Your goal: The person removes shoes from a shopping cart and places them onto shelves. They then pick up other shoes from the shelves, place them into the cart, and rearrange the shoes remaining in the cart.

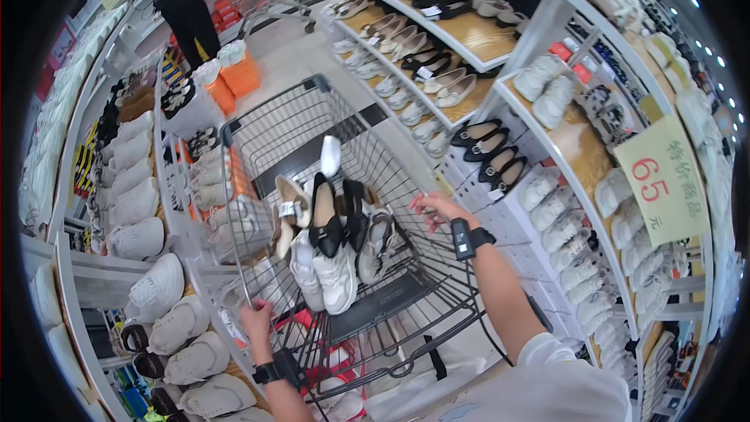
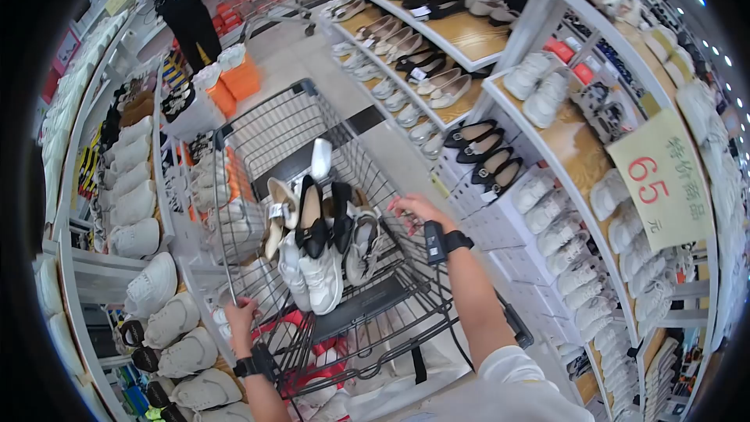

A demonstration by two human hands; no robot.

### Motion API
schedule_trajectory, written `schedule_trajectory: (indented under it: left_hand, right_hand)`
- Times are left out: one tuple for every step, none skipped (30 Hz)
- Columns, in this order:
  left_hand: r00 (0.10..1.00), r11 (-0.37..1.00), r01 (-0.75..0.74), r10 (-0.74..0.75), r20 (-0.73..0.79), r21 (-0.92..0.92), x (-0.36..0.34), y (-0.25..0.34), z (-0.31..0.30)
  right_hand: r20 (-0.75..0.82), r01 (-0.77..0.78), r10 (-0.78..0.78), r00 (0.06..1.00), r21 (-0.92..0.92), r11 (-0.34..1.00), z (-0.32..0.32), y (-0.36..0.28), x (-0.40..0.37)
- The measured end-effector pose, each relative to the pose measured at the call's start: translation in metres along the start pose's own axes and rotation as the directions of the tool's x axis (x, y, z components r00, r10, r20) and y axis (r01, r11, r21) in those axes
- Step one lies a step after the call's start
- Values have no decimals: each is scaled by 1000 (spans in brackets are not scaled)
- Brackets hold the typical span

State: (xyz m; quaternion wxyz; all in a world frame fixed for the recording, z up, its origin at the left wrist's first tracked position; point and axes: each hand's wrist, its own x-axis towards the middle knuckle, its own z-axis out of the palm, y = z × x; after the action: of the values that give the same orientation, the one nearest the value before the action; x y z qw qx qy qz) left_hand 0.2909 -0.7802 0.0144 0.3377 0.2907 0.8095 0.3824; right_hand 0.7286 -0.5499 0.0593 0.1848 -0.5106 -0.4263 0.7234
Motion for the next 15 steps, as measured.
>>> schedule_trajectory:
  left_hand:
    - [999, 1000, 18, -18, -26, 1, -13, 4, -1]
    - [998, 999, 34, -34, -52, 2, -23, 4, -1]
    - [998, 1000, 20, -19, -56, 14, -30, -3, 1]
    - [998, 1000, 0, 1, -60, 20, -34, -16, 1]
    - [992, 996, -57, 64, -106, 67, -30, -46, 2]
    - [997, 999, -17, 20, -75, 36, -41, -44, 1]
    - [999, 999, 4, -6, -37, -51, -54, -37, 1]
    - [1000, 996, 1, -4, -29, -90, -70, -27, 3]
    - [998, 997, -6, 1, -57, -82, -81, -28, 3]
    - [997, 996, -15, 8, -82, -85, -86, -42, 6]
    - [1000, 996, -7, 5, -27, -94, -70, -86, 3]
    - [995, 992, 7, -21, -102, -129, -42, -141, 1]
    - [993, 998, 26, -33, -112, -64, -58, -141, 2]
    - [994, 999, 39, -39, -107, -3, -77, -125, 8]
    - [993, 999, 44, -41, -107, 22, -97, -109, 16]
  right_hand:
    - [-1, -3, 3, 1000, 2, 1000, 0, 4, -6]
    - [-1, -6, 6, 1000, -4, 1000, -1, 9, -12]
    - [-2, -7, 7, 1000, -6, 1000, -3, 14, -18]
    - [16, -8, 9, 1000, -25, 1000, -6, 19, -23]
    - [20, 14, -13, 1000, -1, 1000, -7, 25, -31]
    - [2, 9, -9, 1000, 0, 1000, -9, 32, -38]
    - [-19, -5, 5, 1000, 16, 1000, -6, 37, -47]
    - [-4, 10, -10, 1000, -9, 1000, -9, 42, -55]
    - [1, 8, -8, 1000, -33, 999, -13, 50, -59]
    - [37, 18, -17, 999, -17, 1000, -16, 56, -65]
    - [57, 36, -33, 998, -59, 998, -19, 58, -75]
    - [42, 61, -59, 997, -55, 997, -21, 65, -86]
    - [47, 82, -81, 996, -25, 996, -24, 74, -94]
    - [65, 106, -104, 992, -16, 994, -22, 80, -102]
    - [63, 102, -101, 993, -19, 995, -25, 85, -111]
